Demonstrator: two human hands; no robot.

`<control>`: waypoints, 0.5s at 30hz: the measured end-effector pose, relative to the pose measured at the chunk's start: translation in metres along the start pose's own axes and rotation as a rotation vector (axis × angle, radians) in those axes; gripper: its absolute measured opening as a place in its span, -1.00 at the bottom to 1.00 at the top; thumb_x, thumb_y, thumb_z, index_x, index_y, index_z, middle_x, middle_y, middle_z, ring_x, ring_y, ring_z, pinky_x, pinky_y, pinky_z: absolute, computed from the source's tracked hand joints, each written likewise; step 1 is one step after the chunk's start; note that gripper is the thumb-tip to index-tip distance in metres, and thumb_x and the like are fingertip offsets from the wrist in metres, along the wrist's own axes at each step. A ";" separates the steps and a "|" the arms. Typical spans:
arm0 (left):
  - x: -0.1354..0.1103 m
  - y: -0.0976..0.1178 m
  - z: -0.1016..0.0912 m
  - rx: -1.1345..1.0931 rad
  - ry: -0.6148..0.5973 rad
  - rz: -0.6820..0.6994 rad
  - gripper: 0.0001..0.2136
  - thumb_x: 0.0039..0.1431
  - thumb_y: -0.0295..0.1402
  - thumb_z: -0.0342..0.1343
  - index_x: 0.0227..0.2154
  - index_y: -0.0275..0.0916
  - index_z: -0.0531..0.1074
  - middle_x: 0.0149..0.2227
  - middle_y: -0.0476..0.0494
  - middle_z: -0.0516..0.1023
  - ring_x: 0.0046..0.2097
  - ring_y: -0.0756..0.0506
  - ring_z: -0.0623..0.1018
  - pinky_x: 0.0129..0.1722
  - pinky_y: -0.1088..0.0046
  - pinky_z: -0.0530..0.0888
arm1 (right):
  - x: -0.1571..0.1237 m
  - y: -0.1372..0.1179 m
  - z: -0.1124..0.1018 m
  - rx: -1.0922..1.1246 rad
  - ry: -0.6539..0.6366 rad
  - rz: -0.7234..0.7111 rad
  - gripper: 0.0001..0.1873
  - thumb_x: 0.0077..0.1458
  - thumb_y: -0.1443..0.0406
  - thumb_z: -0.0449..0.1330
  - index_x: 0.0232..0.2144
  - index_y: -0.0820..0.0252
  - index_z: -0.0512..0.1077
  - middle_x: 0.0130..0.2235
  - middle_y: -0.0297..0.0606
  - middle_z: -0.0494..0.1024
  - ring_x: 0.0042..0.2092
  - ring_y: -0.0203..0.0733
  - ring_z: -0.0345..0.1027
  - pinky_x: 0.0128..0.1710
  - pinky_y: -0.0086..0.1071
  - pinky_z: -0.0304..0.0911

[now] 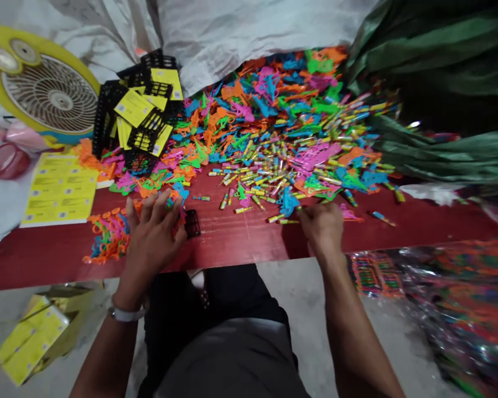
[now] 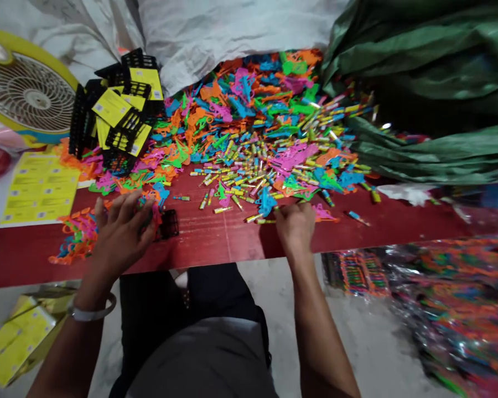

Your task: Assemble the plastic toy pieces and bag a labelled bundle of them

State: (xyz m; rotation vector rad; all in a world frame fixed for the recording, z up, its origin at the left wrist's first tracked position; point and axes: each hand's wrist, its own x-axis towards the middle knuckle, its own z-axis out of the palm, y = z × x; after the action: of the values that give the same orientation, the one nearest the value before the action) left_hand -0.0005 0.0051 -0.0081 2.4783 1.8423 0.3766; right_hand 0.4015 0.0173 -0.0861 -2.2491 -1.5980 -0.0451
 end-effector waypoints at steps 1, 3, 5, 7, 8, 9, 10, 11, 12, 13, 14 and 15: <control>0.000 0.000 -0.001 -0.002 -0.010 -0.006 -0.56 0.33 -0.23 0.00 0.25 -0.06 0.35 0.38 -0.23 0.26 0.39 -0.35 0.21 0.42 -0.23 -0.25 | -0.001 -0.004 -0.002 0.071 0.033 0.011 -0.75 0.10 0.12 0.21 -0.38 0.20 0.49 -0.29 -0.11 0.43 -0.20 0.00 0.31 -0.14 -0.09 0.29; 0.000 0.001 -0.002 -0.008 -0.024 -0.016 -0.56 0.33 -0.24 0.01 0.25 -0.05 0.36 0.38 -0.21 0.25 0.39 -0.35 0.21 0.42 -0.23 -0.26 | -0.006 -0.029 -0.001 0.278 0.069 0.057 -0.72 0.08 0.08 0.23 -0.32 0.16 0.44 -0.27 -0.17 0.44 -0.24 -0.06 0.33 -0.17 -0.14 0.31; 0.000 0.000 -0.003 -0.011 -0.028 -0.019 -0.56 0.33 -0.24 0.00 0.25 -0.04 0.35 0.38 -0.20 0.26 0.39 -0.34 0.21 0.42 -0.24 -0.26 | -0.019 -0.070 0.008 0.565 -0.007 0.067 -0.69 0.08 0.05 0.25 -0.26 0.12 0.36 -0.32 -0.27 0.44 -0.32 -0.14 0.35 -0.25 -0.22 0.35; 0.000 0.000 -0.003 -0.010 -0.029 -0.021 -0.55 0.33 -0.24 -0.01 0.26 -0.03 0.34 0.38 -0.18 0.25 0.39 -0.34 0.21 0.42 -0.23 -0.25 | -0.042 -0.117 0.024 0.883 -0.200 0.053 -0.70 0.11 0.07 0.23 -0.22 0.07 0.30 -0.37 -0.35 0.44 -0.39 -0.20 0.37 -0.35 -0.30 0.37; 0.000 0.000 -0.003 -0.012 -0.029 -0.021 -0.55 0.34 -0.24 -0.01 0.27 -0.02 0.33 0.38 -0.18 0.25 0.39 -0.34 0.21 0.42 -0.23 -0.24 | -0.056 -0.139 0.034 1.001 -0.387 0.028 -0.74 0.14 0.09 0.20 -0.21 0.06 0.29 -0.41 -0.37 0.45 -0.44 -0.20 0.39 -0.40 -0.32 0.37; 0.000 -0.001 -0.004 -0.017 -0.030 -0.020 -0.55 0.34 -0.24 -0.01 0.27 -0.01 0.33 0.39 -0.17 0.25 0.39 -0.34 0.21 0.42 -0.23 -0.24 | -0.071 -0.159 0.045 1.089 -0.554 0.003 -0.79 0.19 0.12 0.15 -0.21 0.07 0.29 -0.44 -0.37 0.47 -0.47 -0.19 0.40 -0.43 -0.31 0.39; 0.000 -0.001 -0.004 -0.024 -0.030 -0.019 -0.54 0.33 -0.24 -0.01 0.28 0.00 0.32 0.39 -0.16 0.24 0.40 -0.33 0.20 0.42 -0.23 -0.25 | -0.085 -0.176 0.054 1.144 -0.644 -0.019 -0.82 0.21 0.15 0.12 -0.19 0.07 0.31 -0.43 -0.35 0.49 -0.46 -0.18 0.43 -0.42 -0.29 0.41; 0.000 -0.001 -0.004 -0.031 -0.029 -0.017 -0.54 0.33 -0.24 -0.01 0.28 0.01 0.31 0.39 -0.15 0.24 0.40 -0.33 0.19 0.42 -0.22 -0.25 | -0.097 -0.190 0.063 1.170 -0.696 -0.046 -0.84 0.22 0.17 0.12 -0.18 0.08 0.32 -0.41 -0.33 0.52 -0.43 -0.16 0.46 -0.39 -0.28 0.43; 0.000 -0.001 -0.004 -0.037 -0.029 -0.016 -0.53 0.33 -0.24 0.00 0.28 0.01 0.31 0.40 -0.14 0.23 0.40 -0.32 0.18 0.43 -0.22 -0.25 | -0.107 -0.200 0.070 1.184 -0.715 -0.074 -0.84 0.22 0.19 0.12 -0.17 0.09 0.34 -0.39 -0.31 0.54 -0.40 -0.15 0.48 -0.35 -0.27 0.45; 0.000 -0.001 -0.004 -0.042 -0.029 -0.017 -0.53 0.32 -0.25 -0.01 0.28 0.02 0.31 0.40 -0.14 0.23 0.41 -0.32 0.18 0.43 -0.21 -0.26 | -0.114 -0.208 0.075 1.179 -0.702 -0.107 -0.84 0.22 0.22 0.12 -0.15 0.10 0.36 -0.35 -0.27 0.57 -0.35 -0.13 0.50 -0.30 -0.26 0.47; 0.000 -0.001 -0.004 -0.045 -0.032 -0.019 -0.53 0.33 -0.24 -0.01 0.28 0.01 0.31 0.40 -0.14 0.23 0.41 -0.32 0.18 0.43 -0.21 -0.26 | -0.118 -0.213 0.079 1.160 -0.675 -0.146 -0.83 0.22 0.26 0.12 -0.12 0.11 0.38 -0.29 -0.24 0.59 -0.29 -0.11 0.52 -0.24 -0.24 0.48; 0.000 0.000 -0.004 -0.047 -0.037 -0.023 -0.53 0.33 -0.24 -0.02 0.28 0.00 0.31 0.40 -0.14 0.22 0.41 -0.32 0.17 0.43 -0.21 -0.26 | -0.121 -0.215 0.081 1.130 -0.647 -0.188 -0.80 0.22 0.30 0.10 -0.09 0.12 0.39 -0.23 -0.20 0.61 -0.22 -0.10 0.53 -0.18 -0.23 0.48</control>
State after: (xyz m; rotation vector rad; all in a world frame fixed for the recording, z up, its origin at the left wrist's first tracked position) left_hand -0.0018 0.0049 -0.0041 2.4151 1.8248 0.3662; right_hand 0.1464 -0.0053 -0.1290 -1.2371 -1.4818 1.2909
